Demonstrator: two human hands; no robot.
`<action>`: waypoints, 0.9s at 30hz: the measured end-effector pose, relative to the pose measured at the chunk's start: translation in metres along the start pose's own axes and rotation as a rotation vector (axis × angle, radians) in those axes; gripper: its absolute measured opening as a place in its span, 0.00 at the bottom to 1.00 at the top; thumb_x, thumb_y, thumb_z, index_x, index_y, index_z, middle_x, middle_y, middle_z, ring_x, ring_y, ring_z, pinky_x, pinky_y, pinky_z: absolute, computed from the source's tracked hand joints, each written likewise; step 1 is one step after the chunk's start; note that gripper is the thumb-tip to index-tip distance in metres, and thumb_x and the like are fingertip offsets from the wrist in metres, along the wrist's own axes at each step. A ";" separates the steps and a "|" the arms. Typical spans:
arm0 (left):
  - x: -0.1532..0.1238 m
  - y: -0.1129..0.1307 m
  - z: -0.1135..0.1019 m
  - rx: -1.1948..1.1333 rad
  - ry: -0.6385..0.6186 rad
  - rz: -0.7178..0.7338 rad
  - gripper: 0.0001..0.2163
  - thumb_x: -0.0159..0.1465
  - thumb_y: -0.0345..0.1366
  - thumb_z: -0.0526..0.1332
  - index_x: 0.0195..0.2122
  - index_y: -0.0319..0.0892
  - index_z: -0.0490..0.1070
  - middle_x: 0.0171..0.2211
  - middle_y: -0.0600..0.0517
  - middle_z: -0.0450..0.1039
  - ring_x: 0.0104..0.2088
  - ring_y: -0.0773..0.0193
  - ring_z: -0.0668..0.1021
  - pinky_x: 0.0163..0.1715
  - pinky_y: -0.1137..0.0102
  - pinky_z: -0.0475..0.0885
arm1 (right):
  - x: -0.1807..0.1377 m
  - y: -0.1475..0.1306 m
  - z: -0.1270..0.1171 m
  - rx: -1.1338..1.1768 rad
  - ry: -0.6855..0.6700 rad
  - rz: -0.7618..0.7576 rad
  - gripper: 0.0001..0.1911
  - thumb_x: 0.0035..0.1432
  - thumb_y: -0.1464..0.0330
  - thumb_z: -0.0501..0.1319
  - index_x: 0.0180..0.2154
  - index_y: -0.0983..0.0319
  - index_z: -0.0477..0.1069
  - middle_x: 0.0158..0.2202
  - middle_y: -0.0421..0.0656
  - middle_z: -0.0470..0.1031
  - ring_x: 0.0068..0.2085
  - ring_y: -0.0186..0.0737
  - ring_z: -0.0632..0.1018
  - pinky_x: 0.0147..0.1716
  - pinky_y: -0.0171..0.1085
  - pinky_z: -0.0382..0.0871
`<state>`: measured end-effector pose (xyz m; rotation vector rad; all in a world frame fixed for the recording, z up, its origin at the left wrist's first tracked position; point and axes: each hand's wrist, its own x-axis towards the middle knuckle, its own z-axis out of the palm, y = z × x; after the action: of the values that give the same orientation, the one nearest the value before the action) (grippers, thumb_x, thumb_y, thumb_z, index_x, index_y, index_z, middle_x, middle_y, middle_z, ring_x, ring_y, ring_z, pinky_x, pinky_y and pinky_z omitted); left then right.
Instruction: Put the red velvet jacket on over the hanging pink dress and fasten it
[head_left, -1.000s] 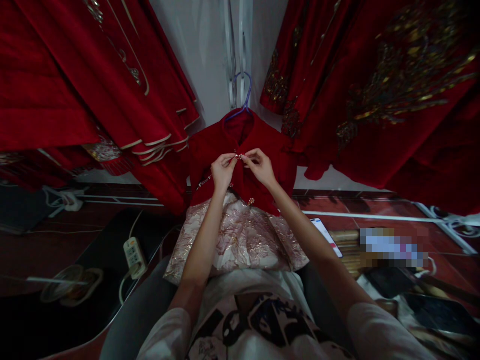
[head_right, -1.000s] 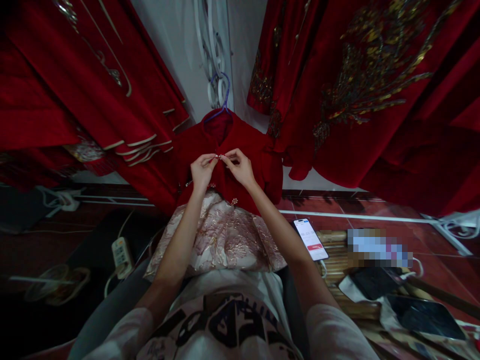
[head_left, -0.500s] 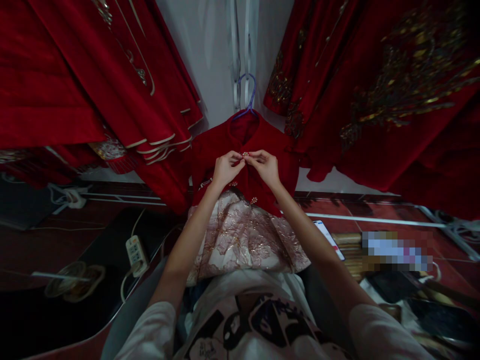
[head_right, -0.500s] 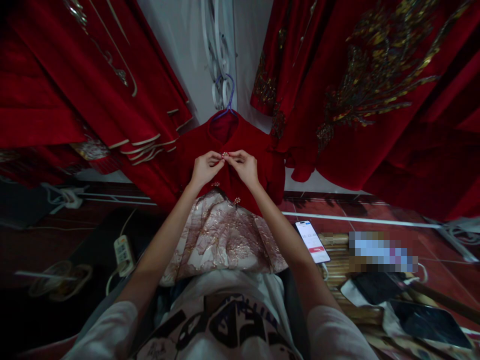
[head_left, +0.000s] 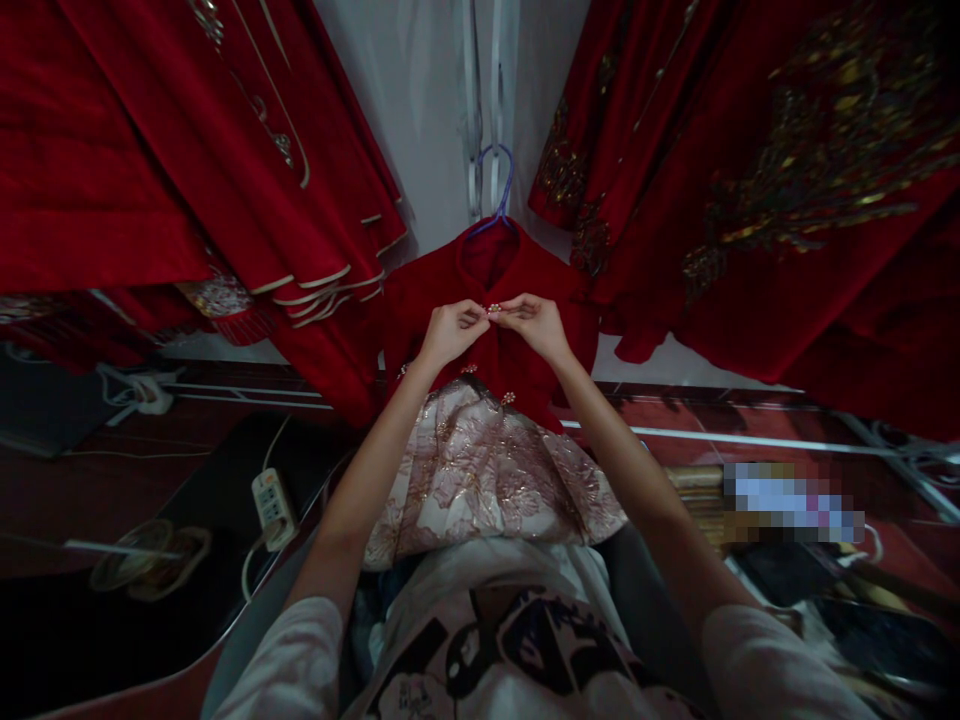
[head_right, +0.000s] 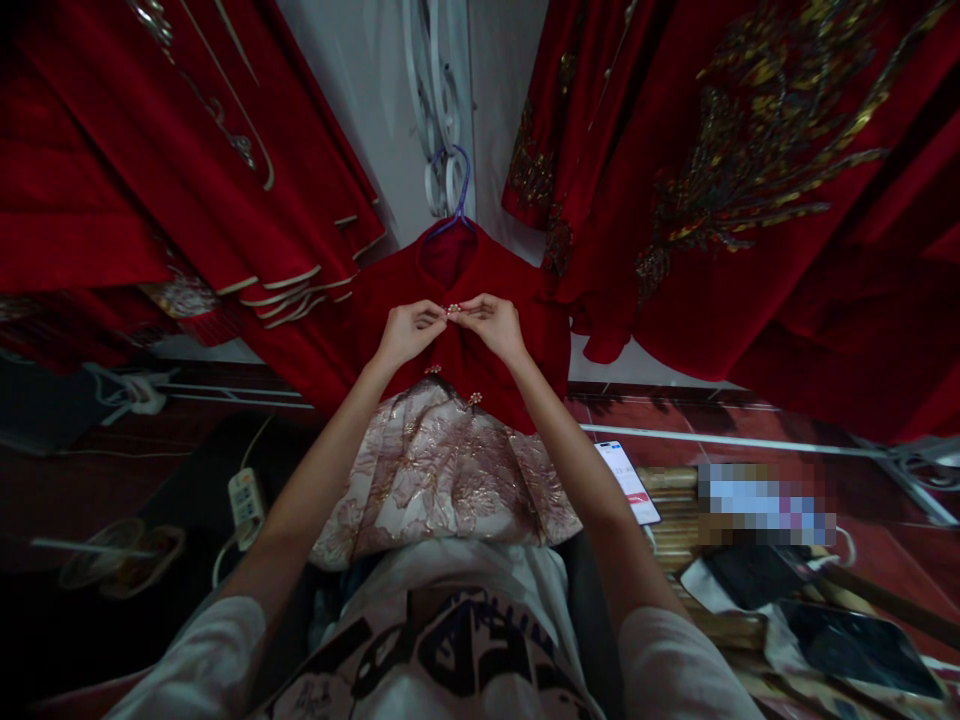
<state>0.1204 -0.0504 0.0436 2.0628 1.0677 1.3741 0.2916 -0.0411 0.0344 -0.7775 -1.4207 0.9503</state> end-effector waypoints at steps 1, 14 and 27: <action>0.000 0.000 0.000 0.008 -0.006 -0.004 0.04 0.55 0.32 0.61 0.31 0.40 0.74 0.28 0.52 0.77 0.29 0.67 0.79 0.32 0.73 0.75 | 0.000 -0.001 0.000 0.005 -0.002 0.014 0.19 0.37 0.60 0.72 0.30 0.64 0.73 0.33 0.45 0.79 0.36 0.39 0.79 0.42 0.42 0.75; 0.001 0.006 -0.001 0.053 -0.047 0.015 0.04 0.53 0.32 0.62 0.30 0.39 0.73 0.27 0.53 0.77 0.27 0.68 0.78 0.29 0.75 0.73 | 0.002 -0.010 -0.004 0.065 -0.063 0.133 0.21 0.34 0.57 0.73 0.27 0.64 0.71 0.32 0.43 0.78 0.32 0.35 0.78 0.37 0.39 0.77; 0.001 0.005 0.000 0.085 -0.087 0.059 0.03 0.53 0.31 0.61 0.29 0.39 0.73 0.26 0.53 0.75 0.27 0.68 0.78 0.29 0.74 0.72 | 0.003 -0.008 -0.006 0.057 -0.078 0.156 0.19 0.36 0.61 0.72 0.28 0.64 0.70 0.31 0.43 0.78 0.32 0.35 0.78 0.38 0.40 0.76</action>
<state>0.1223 -0.0526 0.0480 2.2101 1.0539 1.2743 0.2977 -0.0412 0.0423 -0.8252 -1.4084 1.1475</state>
